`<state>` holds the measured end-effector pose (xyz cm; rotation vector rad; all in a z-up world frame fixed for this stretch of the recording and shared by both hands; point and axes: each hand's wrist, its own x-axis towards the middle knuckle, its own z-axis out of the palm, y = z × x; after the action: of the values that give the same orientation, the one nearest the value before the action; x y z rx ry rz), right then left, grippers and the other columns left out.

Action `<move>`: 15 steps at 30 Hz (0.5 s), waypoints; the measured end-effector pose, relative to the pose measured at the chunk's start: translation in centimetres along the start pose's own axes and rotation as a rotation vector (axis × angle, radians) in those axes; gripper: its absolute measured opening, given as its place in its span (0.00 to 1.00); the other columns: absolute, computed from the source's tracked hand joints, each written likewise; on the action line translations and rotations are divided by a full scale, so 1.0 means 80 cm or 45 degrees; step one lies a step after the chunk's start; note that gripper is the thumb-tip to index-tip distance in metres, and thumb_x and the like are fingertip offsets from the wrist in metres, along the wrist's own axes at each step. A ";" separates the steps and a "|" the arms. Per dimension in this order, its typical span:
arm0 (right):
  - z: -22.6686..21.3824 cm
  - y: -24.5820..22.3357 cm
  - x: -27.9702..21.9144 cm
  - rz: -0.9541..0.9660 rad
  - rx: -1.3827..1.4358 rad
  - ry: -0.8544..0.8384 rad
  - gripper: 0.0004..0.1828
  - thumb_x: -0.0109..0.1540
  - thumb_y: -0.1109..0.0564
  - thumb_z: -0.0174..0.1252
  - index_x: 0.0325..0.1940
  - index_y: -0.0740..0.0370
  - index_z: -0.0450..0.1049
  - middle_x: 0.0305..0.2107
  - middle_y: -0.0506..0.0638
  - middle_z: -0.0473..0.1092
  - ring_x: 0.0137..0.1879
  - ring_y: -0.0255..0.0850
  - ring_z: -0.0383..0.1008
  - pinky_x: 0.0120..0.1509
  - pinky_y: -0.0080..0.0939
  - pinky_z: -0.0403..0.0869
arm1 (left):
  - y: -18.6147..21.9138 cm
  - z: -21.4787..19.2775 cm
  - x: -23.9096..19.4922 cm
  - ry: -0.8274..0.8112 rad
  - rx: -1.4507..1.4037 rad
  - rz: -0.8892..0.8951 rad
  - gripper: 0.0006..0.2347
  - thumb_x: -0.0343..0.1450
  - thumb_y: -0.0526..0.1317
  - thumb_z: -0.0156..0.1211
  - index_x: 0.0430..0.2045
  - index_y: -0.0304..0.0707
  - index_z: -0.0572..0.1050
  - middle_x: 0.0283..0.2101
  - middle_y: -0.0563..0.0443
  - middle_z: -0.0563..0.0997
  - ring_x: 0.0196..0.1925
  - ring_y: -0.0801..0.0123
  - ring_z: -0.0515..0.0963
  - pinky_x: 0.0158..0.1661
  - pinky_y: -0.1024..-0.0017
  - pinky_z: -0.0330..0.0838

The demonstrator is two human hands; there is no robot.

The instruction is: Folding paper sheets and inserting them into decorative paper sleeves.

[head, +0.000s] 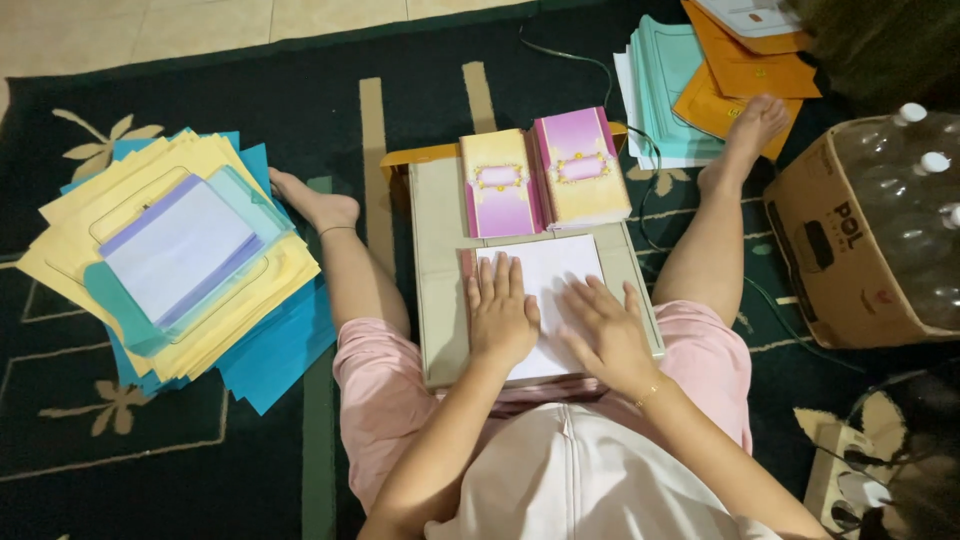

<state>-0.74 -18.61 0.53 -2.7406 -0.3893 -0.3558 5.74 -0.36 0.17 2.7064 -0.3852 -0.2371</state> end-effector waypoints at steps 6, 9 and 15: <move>0.031 -0.013 0.053 0.250 -0.103 -0.341 0.35 0.71 0.42 0.37 0.78 0.62 0.55 0.75 0.62 0.52 0.82 0.52 0.46 0.79 0.56 0.47 | -0.001 0.000 0.001 -0.059 0.036 -0.015 0.28 0.76 0.47 0.35 0.73 0.34 0.49 0.78 0.38 0.46 0.79 0.44 0.38 0.72 0.48 0.29; 0.032 -0.010 0.054 0.266 -0.140 -0.481 0.37 0.71 0.39 0.30 0.81 0.61 0.47 0.77 0.60 0.45 0.83 0.51 0.39 0.81 0.54 0.44 | -0.009 0.029 0.014 -0.057 0.125 0.060 0.30 0.75 0.47 0.35 0.73 0.31 0.48 0.78 0.36 0.45 0.79 0.42 0.36 0.71 0.46 0.30; 0.030 -0.010 0.055 0.308 -0.162 -0.518 0.36 0.71 0.43 0.31 0.81 0.59 0.47 0.78 0.56 0.43 0.84 0.47 0.36 0.81 0.50 0.41 | -0.023 0.014 0.046 -0.088 0.207 0.361 0.29 0.73 0.46 0.39 0.73 0.40 0.53 0.77 0.44 0.51 0.79 0.48 0.45 0.70 0.48 0.40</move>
<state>3.59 -16.03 -0.13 -2.9357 -0.1321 0.2530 9.40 -0.23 -1.99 2.7615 -0.8333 -0.2270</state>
